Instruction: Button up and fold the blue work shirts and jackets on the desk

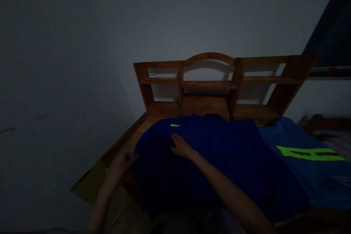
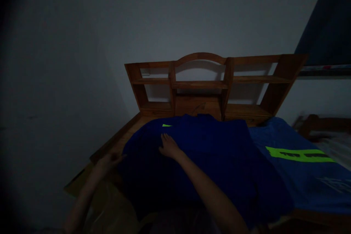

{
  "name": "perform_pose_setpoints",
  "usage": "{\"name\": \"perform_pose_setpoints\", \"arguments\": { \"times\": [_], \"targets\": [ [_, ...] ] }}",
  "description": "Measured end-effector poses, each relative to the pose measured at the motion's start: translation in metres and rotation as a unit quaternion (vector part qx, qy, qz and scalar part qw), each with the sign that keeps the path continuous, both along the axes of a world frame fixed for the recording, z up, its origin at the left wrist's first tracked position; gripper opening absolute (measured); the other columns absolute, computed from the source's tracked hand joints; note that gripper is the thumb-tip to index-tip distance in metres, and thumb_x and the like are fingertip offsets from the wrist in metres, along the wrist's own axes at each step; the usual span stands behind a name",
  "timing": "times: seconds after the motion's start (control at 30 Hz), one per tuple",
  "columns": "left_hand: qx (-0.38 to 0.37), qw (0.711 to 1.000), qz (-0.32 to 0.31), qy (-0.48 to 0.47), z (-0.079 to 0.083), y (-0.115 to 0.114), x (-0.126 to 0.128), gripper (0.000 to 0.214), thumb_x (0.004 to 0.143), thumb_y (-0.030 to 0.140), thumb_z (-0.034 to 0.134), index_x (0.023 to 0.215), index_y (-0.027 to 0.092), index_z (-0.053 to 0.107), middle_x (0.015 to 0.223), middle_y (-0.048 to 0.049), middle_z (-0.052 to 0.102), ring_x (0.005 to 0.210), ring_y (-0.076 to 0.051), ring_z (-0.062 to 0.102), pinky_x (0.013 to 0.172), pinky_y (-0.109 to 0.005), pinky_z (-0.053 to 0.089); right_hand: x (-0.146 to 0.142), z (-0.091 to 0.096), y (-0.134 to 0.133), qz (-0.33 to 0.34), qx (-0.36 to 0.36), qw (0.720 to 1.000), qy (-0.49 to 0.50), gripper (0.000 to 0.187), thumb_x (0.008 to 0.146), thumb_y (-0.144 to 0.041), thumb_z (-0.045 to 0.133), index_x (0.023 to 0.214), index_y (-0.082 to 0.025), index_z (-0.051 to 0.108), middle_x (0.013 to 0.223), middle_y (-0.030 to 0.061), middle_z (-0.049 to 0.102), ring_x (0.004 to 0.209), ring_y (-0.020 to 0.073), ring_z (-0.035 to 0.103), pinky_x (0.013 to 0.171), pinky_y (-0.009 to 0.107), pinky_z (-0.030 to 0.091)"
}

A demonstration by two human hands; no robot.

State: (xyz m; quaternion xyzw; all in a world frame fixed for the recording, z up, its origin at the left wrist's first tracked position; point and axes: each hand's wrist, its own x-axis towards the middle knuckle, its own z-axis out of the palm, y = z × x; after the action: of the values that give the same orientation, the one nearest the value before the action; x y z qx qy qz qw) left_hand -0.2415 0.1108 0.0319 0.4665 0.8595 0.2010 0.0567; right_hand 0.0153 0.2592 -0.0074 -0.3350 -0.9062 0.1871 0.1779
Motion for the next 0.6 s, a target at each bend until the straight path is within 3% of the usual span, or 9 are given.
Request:
{"name": "perform_pose_setpoints", "arguments": {
  "times": [0.1,0.2,0.3,0.4,0.5,0.6],
  "targets": [
    [-0.050,0.995,-0.044,-0.077,-0.023,-0.014,0.003,0.039,0.075,0.056,0.052,0.071,0.019,0.063,0.072,-0.0043,0.068,0.076,-0.025,0.065,0.065,-0.028,0.046,-0.009,-0.017,0.007,-0.034,0.034,0.998,0.036,0.060,0.086,-0.026,0.044,0.142,-0.008,0.031,0.148,0.0120,0.023,0.138,0.0221,0.017,0.114,0.040,0.011],
    [-0.038,0.988,-0.076,-0.130,-0.039,-0.019,0.008,0.032,0.078,0.050,0.052,0.082,0.021,0.065,0.084,-0.0031,0.071,0.088,-0.027,0.065,0.072,-0.030,0.048,-0.007,-0.021,0.009,-0.024,0.051,0.997,0.049,0.053,0.089,-0.025,0.042,0.140,-0.011,0.036,0.147,0.0090,0.027,0.138,0.0195,0.019,0.115,0.038,0.012],
    [-0.004,0.985,-0.108,-0.134,-0.045,-0.019,0.011,0.029,0.080,0.044,0.051,0.094,0.021,0.064,0.095,-0.0034,0.070,0.096,-0.027,0.063,0.080,-0.031,0.049,-0.004,-0.018,0.012,-0.033,0.018,0.994,0.099,0.047,0.095,-0.033,0.031,0.138,-0.014,0.040,0.144,0.0068,0.034,0.135,0.0173,0.026,0.113,0.036,0.019],
    [0.064,0.991,-0.101,-0.055,-0.035,-0.014,0.011,0.035,0.085,0.040,0.043,0.109,0.018,0.057,0.105,-0.0081,0.067,0.100,-0.026,0.061,0.083,-0.032,0.048,-0.003,-0.014,0.016,-0.082,-0.044,0.981,0.173,0.051,0.097,-0.042,0.022,0.136,-0.016,0.042,0.138,0.0062,0.043,0.130,0.0185,0.038,0.109,0.037,0.028],
    [0.096,0.993,0.009,0.061,-0.010,-0.001,0.008,0.040,0.090,0.038,0.032,0.115,0.012,0.051,0.095,-0.0143,0.067,0.085,-0.027,0.064,0.072,-0.035,0.049,-0.001,-0.011,0.018,-0.111,-0.080,0.967,0.214,0.056,0.096,-0.049,0.020,0.135,-0.017,0.044,0.134,0.0067,0.049,0.125,0.0218,0.043,0.106,0.040,0.033],
    [0.131,0.973,0.115,0.154,0.023,0.015,-0.004,0.045,0.093,0.040,0.025,0.115,0.009,0.050,0.080,-0.0146,0.065,0.069,-0.028,0.063,0.062,-0.034,0.046,0.000,-0.011,0.017,-0.112,-0.079,0.967,0.214,0.057,0.096,-0.049,0.018,0.135,-0.016,0.043,0.134,0.0070,0.049,0.125,0.0205,0.043,0.106,0.038,0.033]
  ]
}}
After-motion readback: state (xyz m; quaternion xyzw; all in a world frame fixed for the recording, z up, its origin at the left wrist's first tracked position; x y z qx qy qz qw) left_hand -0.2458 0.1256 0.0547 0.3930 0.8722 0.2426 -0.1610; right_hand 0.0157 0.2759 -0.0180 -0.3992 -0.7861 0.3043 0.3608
